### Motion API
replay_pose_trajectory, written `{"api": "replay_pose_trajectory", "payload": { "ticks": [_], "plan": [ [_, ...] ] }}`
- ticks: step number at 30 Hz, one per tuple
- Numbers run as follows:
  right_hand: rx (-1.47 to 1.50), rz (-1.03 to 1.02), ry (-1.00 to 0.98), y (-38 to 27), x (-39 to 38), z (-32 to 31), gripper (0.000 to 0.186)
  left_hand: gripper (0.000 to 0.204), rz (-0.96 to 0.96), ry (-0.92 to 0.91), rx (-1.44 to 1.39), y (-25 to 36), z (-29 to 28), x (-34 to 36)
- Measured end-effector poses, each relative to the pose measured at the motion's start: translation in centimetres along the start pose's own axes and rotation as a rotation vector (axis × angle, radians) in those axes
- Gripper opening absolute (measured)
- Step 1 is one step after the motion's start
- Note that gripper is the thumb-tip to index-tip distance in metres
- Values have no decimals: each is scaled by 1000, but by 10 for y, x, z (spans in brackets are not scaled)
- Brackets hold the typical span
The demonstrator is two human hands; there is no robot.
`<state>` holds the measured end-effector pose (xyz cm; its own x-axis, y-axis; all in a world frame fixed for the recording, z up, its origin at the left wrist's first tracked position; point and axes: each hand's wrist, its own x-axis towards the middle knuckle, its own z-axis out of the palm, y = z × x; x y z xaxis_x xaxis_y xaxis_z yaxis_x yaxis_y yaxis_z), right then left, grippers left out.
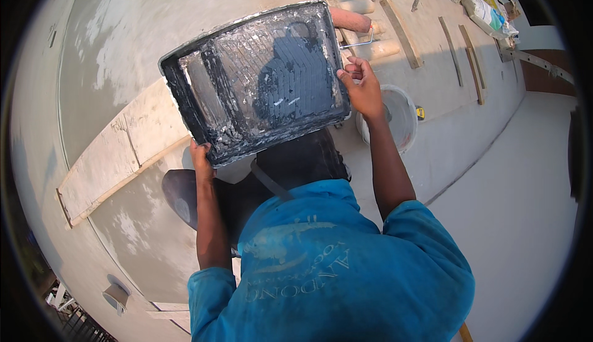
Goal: The person uses a putty knife to scrape and mix grey paint inside a black paint tray. They repeatedly spread the paint across the tray surface and scrape the edges to consolidate the material.
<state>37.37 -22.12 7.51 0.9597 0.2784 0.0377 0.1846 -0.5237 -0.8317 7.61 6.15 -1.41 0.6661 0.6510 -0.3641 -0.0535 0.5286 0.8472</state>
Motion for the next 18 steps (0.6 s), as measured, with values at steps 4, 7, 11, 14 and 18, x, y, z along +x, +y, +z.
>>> {"api": "replay_pose_trajectory", "payload": {
  "ticks": [4,7,11,14,18],
  "plan": [
    [81,150,-211,-4,-6,4,43,54,25,11,-39,-14,-7,0],
    [-32,128,-163,-23,-7,2,48,57,91,-23,-80,-24,-6,1],
    [125,30,163,-58,0,-10,66,60,195,-46,-243,-23,43,-10],
    [387,104,105,-67,-1,-5,75,63,223,-103,-332,-12,76,-14],
    [646,113,-120,-103,-31,55,68,67,239,-226,-288,-7,119,-28]
  ]
}}
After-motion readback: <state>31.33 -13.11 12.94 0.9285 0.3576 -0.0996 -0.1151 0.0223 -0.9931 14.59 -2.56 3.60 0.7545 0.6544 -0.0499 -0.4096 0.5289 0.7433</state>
